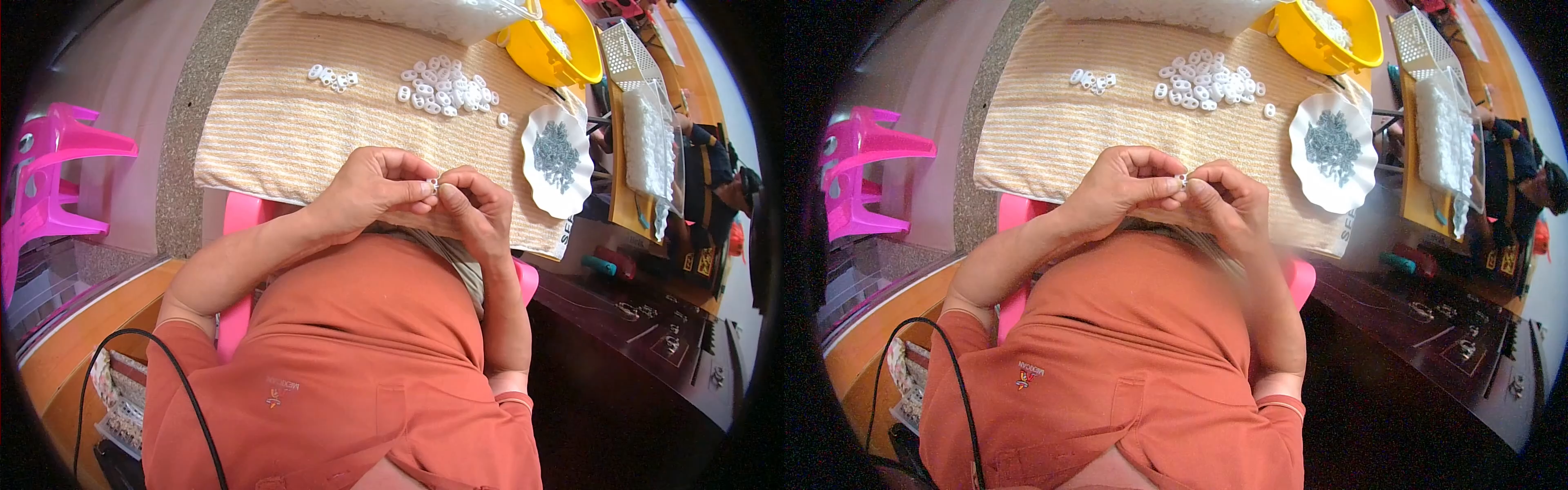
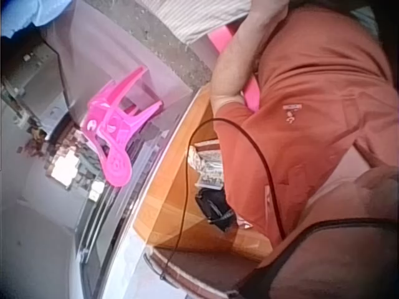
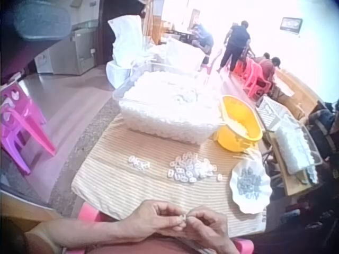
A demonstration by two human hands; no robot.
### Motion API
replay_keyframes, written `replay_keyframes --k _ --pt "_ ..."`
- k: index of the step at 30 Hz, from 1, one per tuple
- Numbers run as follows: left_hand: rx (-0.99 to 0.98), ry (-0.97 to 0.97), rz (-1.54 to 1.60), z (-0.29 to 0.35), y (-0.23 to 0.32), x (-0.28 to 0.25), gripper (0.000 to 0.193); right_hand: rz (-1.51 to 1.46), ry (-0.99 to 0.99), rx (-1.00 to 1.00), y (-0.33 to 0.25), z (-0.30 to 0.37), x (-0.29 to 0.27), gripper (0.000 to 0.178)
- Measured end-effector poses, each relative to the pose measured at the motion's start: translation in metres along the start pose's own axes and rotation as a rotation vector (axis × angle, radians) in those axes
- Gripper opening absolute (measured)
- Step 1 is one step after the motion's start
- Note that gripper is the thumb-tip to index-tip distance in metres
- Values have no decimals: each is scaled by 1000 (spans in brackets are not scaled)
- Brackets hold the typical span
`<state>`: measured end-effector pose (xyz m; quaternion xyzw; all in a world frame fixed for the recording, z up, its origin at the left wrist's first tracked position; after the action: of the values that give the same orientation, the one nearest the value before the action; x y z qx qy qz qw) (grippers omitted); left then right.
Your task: Assembling small plastic parts by inserting metal pins into them.
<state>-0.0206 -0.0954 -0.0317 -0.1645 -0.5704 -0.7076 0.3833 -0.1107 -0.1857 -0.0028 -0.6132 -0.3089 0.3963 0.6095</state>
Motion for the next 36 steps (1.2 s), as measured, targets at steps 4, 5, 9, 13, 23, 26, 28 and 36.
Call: replay_keyframes --k 4,5,9,13,23,26,28,36 --pt "2 -6 10 0 -1 1 17 -78 -30 105 7 0 1 9" --pt "6 -5 8 0 0 1 17 -115 -32 138 9 1 2 10" --pt "17 -15 12 -1 -1 0 18 -126 -25 147 12 1 2 11" --pt "17 -13 22 0 0 1 17 -99 -24 107 11 1 1 11" --pt "45 25 -21 1 -2 -1 15 17 -1 -14 6 0 1 7" --pt "54 34 -44 2 -1 -2 16 -5 -2 -10 3 0 3 7" --pt "57 36 -51 2 -2 -2 17 -3 -10 -10 3 -1 3 7" --pt "64 29 -28 1 -2 -1 17 -9 -4 41 7 3 4 10"
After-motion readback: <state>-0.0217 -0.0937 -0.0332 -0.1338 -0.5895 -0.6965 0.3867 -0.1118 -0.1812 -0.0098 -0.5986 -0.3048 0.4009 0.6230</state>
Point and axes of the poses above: each hand's wrist, its own z-axis away from the middle knuckle, its own x-axis out of the palm, y = z × x, the point moved 9 cm from there along -z, towards the middle knuckle, and after that the axes turned 6 degrees about z, right-handed, at the moved point
